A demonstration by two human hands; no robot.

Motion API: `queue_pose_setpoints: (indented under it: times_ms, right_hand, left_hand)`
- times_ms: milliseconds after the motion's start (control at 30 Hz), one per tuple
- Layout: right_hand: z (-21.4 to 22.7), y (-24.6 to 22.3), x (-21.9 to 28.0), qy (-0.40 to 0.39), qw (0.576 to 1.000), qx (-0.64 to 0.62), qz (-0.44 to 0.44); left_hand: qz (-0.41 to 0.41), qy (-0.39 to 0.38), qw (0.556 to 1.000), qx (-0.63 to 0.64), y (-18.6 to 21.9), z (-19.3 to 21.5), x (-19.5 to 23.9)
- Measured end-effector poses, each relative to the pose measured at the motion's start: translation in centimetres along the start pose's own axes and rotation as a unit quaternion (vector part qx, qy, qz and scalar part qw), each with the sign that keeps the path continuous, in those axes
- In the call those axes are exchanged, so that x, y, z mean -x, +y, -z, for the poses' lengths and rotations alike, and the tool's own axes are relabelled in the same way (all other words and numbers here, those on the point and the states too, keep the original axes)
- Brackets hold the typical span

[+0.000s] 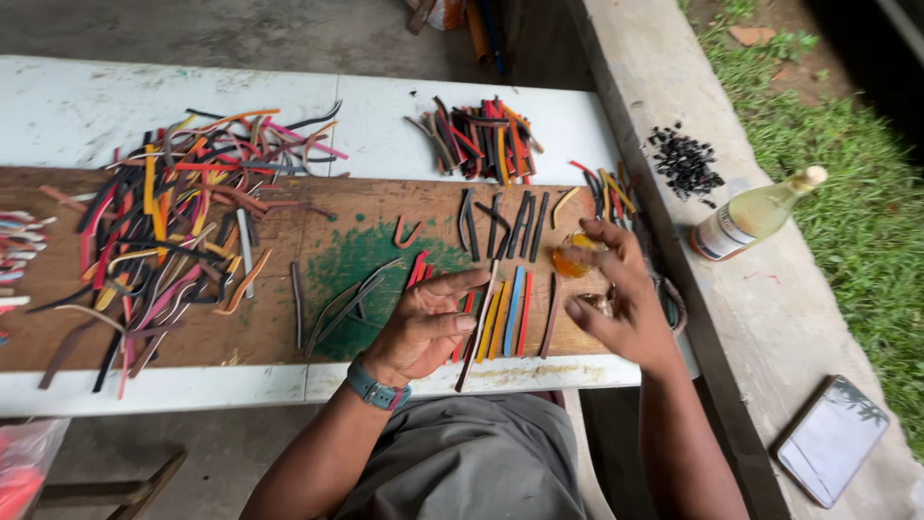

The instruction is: The person sorts colorful strips of material on a wooden board, picking them up one by one, inspecting them, and placing them into organized piles. The person occasionally uses a small jar of liquid to apply to the strips.

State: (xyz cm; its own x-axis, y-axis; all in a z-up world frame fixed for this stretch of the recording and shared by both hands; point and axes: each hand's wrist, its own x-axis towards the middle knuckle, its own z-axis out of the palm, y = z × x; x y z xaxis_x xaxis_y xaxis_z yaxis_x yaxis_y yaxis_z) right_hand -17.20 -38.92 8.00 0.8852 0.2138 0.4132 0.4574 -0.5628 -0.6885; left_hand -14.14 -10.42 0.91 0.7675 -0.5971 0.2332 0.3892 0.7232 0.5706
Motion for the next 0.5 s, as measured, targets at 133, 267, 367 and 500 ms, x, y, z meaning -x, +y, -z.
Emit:
queue_pose_setpoints:
  times_ms: [133, 267, 367, 500]
  right_hand:
    - [-1.7, -3.2, 2.0, -0.032, 0.988, -0.139, 0.058]
    - [-2.2, -4.6, 1.2, -0.031, 0.995, -0.078, 0.056]
    - [-2.1, -5.0, 0.6, -0.019, 0.998, -0.028, 0.048]
    - [-2.6, -5.3, 1.2, -0.030, 0.994, -0.038, 0.097]
  left_hand:
    - [0.037, -0.010, 0.999, 0.008, 0.5, -1.8, 0.1]
    - [0.042, -0.009, 0.999, -0.004, 0.9, -2.8, 0.3]
    - [0.021, -0.011, 0.999, -0.023, 0.9, -2.9, 0.2]
    - [0.003, -0.006, 1.000, -0.029, 0.7, -2.5, 0.3]
